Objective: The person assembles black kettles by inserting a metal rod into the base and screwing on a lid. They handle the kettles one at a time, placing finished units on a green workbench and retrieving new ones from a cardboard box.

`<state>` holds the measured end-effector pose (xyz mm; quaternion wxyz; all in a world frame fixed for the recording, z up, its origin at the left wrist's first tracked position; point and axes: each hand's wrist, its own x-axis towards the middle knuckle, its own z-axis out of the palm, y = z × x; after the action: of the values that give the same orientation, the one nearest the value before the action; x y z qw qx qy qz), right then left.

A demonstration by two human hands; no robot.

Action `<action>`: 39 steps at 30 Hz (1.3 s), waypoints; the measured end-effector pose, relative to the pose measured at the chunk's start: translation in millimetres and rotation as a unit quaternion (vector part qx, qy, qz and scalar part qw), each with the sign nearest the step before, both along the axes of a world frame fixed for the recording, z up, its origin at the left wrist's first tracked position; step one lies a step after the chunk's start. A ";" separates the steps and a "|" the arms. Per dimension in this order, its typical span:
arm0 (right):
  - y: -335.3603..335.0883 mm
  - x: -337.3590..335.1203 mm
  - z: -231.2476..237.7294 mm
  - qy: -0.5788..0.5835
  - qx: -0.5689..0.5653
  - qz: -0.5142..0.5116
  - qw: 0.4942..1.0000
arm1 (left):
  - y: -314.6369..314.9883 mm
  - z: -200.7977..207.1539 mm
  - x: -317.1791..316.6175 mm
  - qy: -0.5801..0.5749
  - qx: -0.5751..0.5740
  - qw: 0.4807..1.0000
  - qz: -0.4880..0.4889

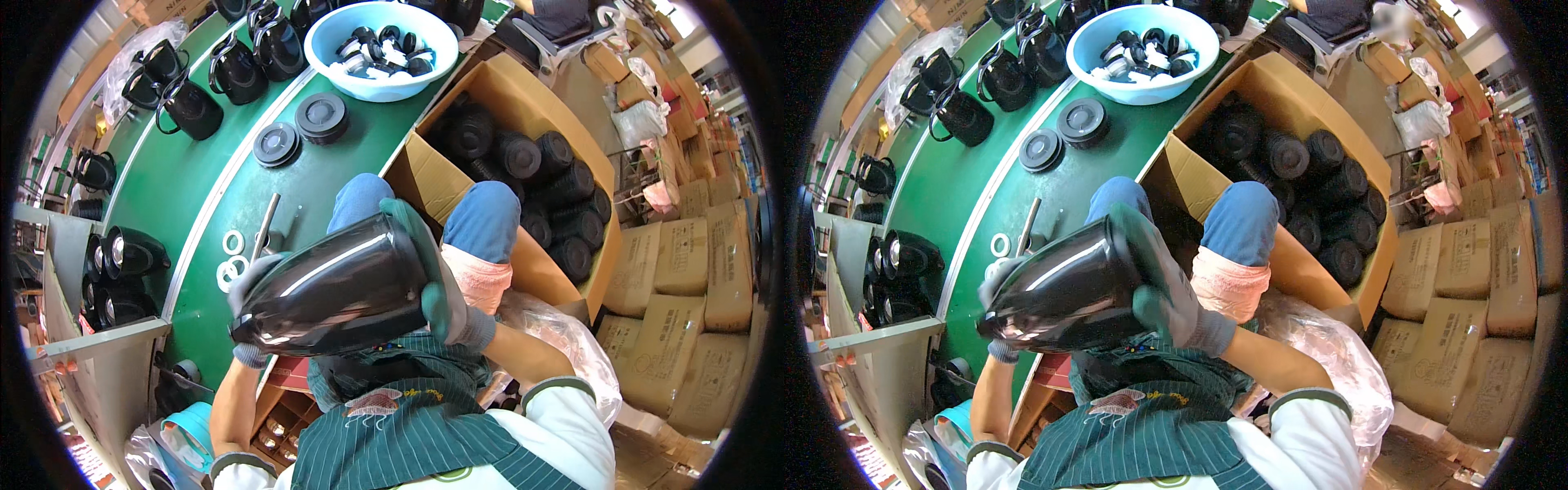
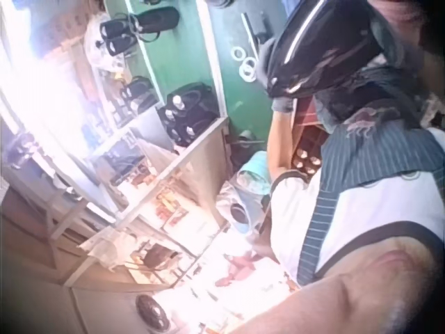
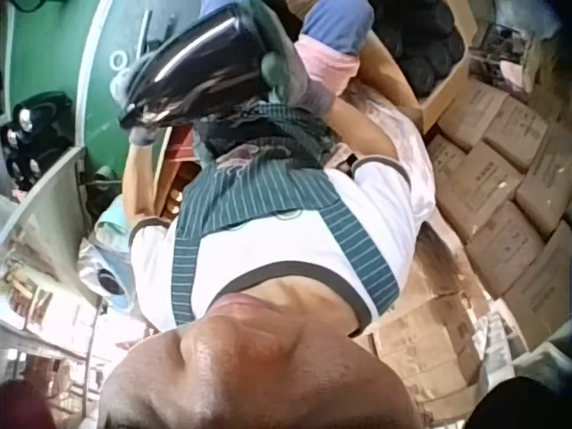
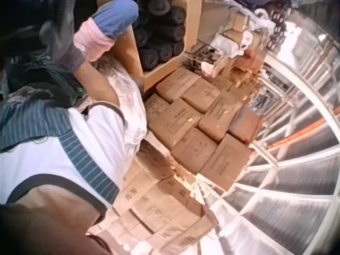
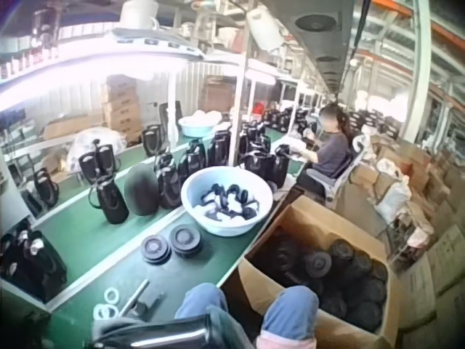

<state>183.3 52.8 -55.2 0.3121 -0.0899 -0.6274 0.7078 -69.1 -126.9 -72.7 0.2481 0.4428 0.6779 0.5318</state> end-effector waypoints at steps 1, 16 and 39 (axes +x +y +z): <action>-6.2 -5.1 2.1 0.011 -0.121 -0.009 0.993 | 13.1 24.9 2.4 0.169 0.036 0.985 0.022; -3.2 15.8 -0.3 -0.003 -0.063 -0.014 0.998 | 24.5 43.4 23.2 0.240 0.079 0.967 0.025; 37.0 95.9 -196.1 0.128 -0.546 -0.031 0.827 | 72.4 113.1 84.2 0.179 0.105 0.963 -0.170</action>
<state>279.2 89.7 -251.3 0.3117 -0.1736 -0.0895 0.9299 15.0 -54.6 40.3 0.1611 0.6635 0.5660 0.4621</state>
